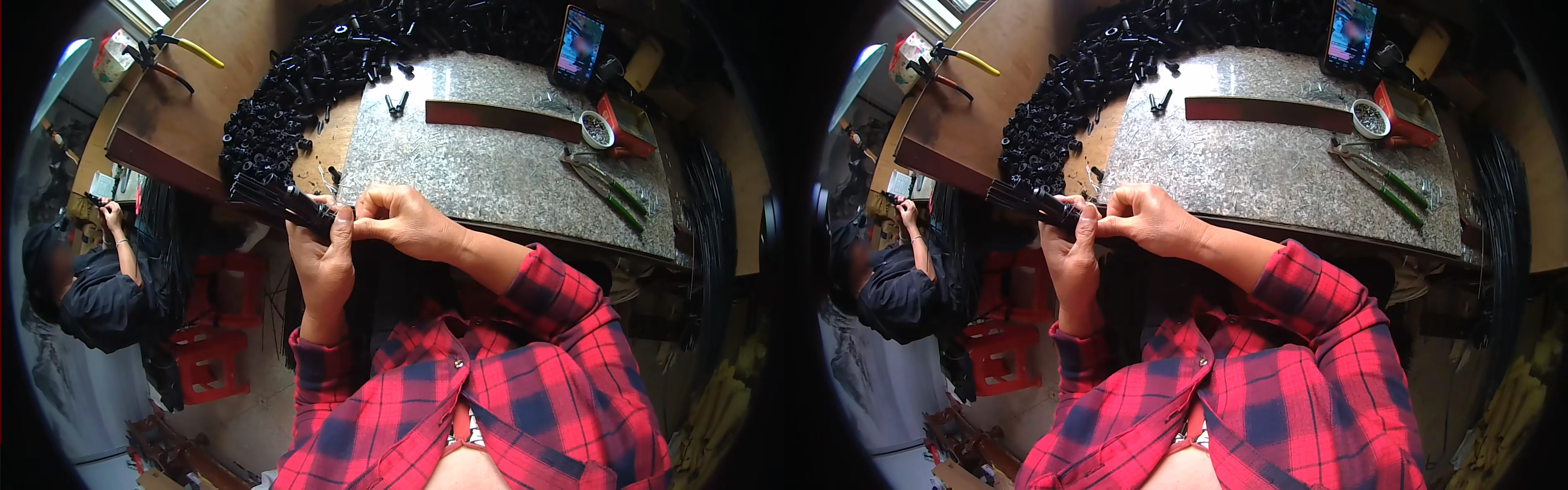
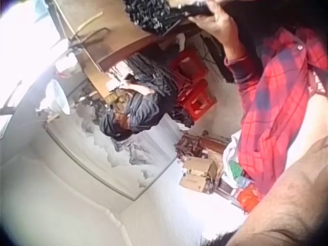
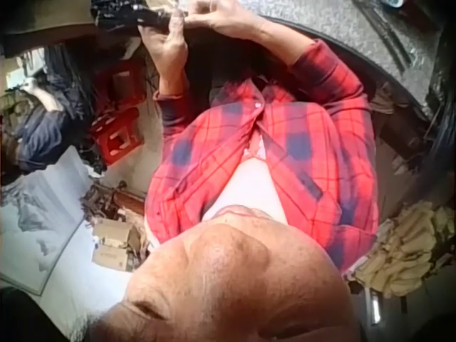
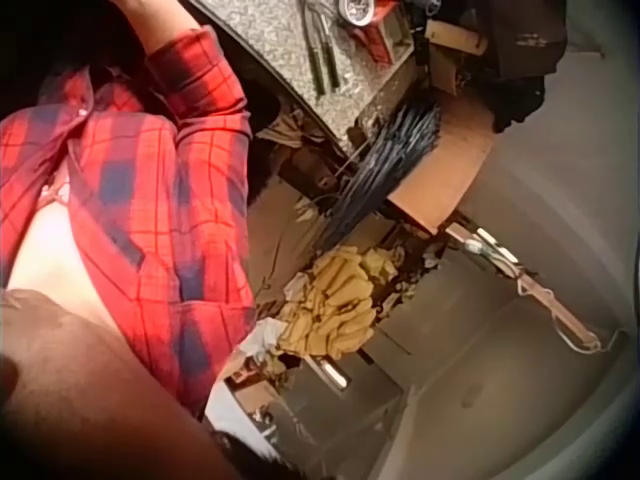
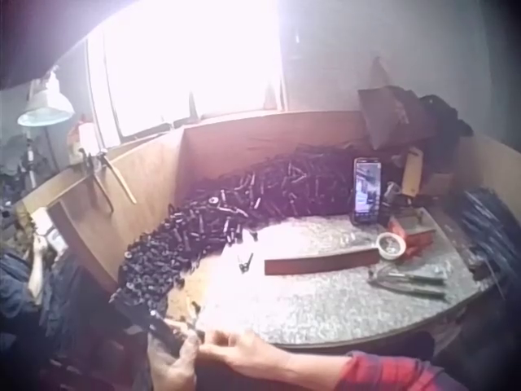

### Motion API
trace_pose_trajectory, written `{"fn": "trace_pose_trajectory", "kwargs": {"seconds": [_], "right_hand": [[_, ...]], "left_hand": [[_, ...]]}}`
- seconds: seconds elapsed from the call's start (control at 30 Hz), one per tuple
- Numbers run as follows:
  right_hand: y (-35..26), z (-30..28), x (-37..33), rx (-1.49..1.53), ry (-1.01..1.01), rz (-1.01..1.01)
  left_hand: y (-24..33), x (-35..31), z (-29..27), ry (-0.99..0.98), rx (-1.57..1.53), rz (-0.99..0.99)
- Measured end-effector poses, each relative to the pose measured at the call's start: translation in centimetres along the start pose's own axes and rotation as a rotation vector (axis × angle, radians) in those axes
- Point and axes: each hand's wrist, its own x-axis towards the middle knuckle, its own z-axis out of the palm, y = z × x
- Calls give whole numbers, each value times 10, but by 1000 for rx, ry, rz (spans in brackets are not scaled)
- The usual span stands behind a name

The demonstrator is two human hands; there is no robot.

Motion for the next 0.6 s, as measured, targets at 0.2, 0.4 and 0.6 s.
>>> {"fn": "trace_pose_trajectory", "kwargs": {"seconds": [0.2,0.4,0.6], "right_hand": [[2,-7,5,158,-140,199],[-4,-8,6,75,-173,211],[8,-10,3,73,-135,135]], "left_hand": [[-2,-2,1,-5,7,79],[-5,-2,-2,-6,78,165],[-2,-4,6,-48,79,135]]}}
